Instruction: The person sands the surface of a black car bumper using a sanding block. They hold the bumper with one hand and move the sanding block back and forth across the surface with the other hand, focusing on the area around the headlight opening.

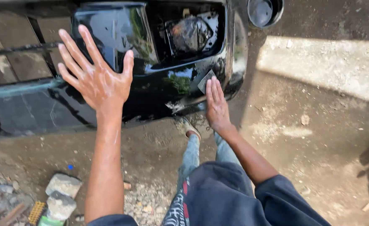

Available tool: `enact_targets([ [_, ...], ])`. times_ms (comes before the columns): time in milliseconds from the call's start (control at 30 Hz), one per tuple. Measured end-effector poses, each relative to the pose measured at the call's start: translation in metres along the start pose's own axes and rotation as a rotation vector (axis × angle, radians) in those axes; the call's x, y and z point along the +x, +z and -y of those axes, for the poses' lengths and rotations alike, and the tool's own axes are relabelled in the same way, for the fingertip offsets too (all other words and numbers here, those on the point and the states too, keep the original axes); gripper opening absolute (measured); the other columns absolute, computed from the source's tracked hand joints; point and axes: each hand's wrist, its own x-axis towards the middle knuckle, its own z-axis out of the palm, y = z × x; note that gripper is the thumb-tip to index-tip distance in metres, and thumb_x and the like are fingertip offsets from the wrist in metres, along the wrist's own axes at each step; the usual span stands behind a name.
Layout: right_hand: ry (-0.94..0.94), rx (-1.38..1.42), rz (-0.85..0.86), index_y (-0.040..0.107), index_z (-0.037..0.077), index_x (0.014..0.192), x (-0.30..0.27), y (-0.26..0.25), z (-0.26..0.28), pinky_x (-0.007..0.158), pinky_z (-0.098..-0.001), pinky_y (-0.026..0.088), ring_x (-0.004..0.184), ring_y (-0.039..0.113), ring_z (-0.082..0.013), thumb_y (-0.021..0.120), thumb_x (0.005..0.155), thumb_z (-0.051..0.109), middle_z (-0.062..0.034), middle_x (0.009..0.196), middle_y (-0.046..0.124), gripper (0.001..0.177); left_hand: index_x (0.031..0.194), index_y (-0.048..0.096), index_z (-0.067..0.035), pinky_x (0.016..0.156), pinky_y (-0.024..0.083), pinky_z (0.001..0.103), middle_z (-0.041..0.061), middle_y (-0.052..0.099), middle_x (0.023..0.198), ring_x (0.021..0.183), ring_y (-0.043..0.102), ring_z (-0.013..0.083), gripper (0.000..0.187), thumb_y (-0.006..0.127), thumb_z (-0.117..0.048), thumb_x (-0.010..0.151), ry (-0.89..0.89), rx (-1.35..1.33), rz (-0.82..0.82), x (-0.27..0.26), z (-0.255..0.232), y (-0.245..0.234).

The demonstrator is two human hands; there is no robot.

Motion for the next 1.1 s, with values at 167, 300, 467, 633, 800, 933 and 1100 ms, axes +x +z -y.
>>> enact_targets([
  [167, 0.269, -0.008, 0.208, 0.017, -0.003, 0.162, 0.084, -0.047, -0.021, 0.103, -0.0411, 0.048, 0.158, 0.021, -0.0393, 0.038, 0.081, -0.024, -0.0252, 0.171, 0.014, 0.086, 0.171, 0.019, -0.012, 0.122, 0.025, 0.062, 0.023, 0.015, 0.171, 0.155, 0.03, 0.0439, 0.101, 0.051, -0.08, 0.105, 0.03, 0.012, -0.094, 0.002, 0.002, 0.005],
  [300, 0.471, -0.073, 0.383, 0.011, -0.002, 0.166, 0.062, -0.032, 0.02, 0.091, -0.0434, 0.057, 0.151, 0.037, -0.0325, 0.037, 0.088, -0.022, -0.0228, 0.177, 0.007, 0.085, 0.169, 0.018, -0.009, 0.125, 0.025, 0.061, 0.024, 0.014, 0.174, 0.157, 0.029, 0.0437, 0.098, 0.048, -0.077, 0.106, 0.023, 0.01, -0.1, 0.009, 0.002, -0.002],
  [467, 0.204, -0.264, 0.294, 0.014, -0.007, 0.166, 0.073, -0.018, -0.015, 0.117, -0.0365, 0.042, 0.159, 0.017, -0.0395, 0.036, 0.085, -0.027, -0.0267, 0.172, 0.012, 0.086, 0.172, 0.017, -0.008, 0.122, 0.025, 0.063, 0.027, 0.013, 0.171, 0.155, 0.029, 0.0459, 0.1, 0.049, -0.078, 0.108, 0.037, 0.027, -0.075, 0.005, 0.003, 0.0],
  [633, 0.268, -0.217, 0.223, 0.014, -0.011, 0.159, 0.057, -0.006, 0.011, 0.122, -0.0414, 0.026, 0.155, 0.017, -0.0384, 0.041, 0.084, -0.02, -0.0305, 0.166, 0.009, 0.08, 0.172, 0.017, -0.009, 0.122, 0.025, 0.063, 0.026, 0.013, 0.171, 0.155, 0.028, 0.0458, 0.099, 0.047, -0.077, 0.107, 0.031, 0.014, -0.075, 0.006, 0.004, 0.0],
  [800, 0.255, -0.28, 0.322, 0.002, -0.007, 0.163, 0.077, -0.01, -0.019, 0.108, -0.0372, 0.037, 0.158, 0.02, -0.034, 0.037, 0.085, -0.028, -0.0258, 0.172, 0.002, 0.088, 0.172, 0.016, -0.008, 0.123, 0.024, 0.063, 0.026, 0.013, 0.171, 0.156, 0.028, 0.046, 0.1, 0.047, -0.076, 0.105, 0.061, 0.019, -0.095, 0.001, 0.004, 0.003],
  [933, 0.257, -0.164, 0.287, 0.001, -0.01, 0.158, 0.064, -0.006, -0.002, 0.116, -0.0402, 0.032, 0.154, 0.019, -0.0417, 0.041, 0.081, -0.021, -0.0325, 0.166, 0.004, 0.087, 0.172, 0.017, -0.01, 0.124, 0.023, 0.062, 0.025, 0.014, 0.172, 0.156, 0.027, 0.0448, 0.099, 0.048, -0.077, 0.107, 0.02, -0.004, -0.077, 0.004, 0.002, -0.005],
  [1100, 0.335, -0.165, 0.42, 0.003, -0.005, 0.161, 0.086, -0.018, -0.011, 0.104, -0.0438, 0.041, 0.126, 0.037, -0.0403, 0.033, 0.085, -0.024, -0.0299, 0.169, 0.004, 0.084, 0.171, 0.017, -0.01, 0.122, 0.023, 0.063, 0.024, 0.014, 0.171, 0.155, 0.026, 0.0445, 0.099, 0.048, -0.078, 0.106, 0.011, -0.016, -0.038, 0.001, 0.003, 0.0],
])
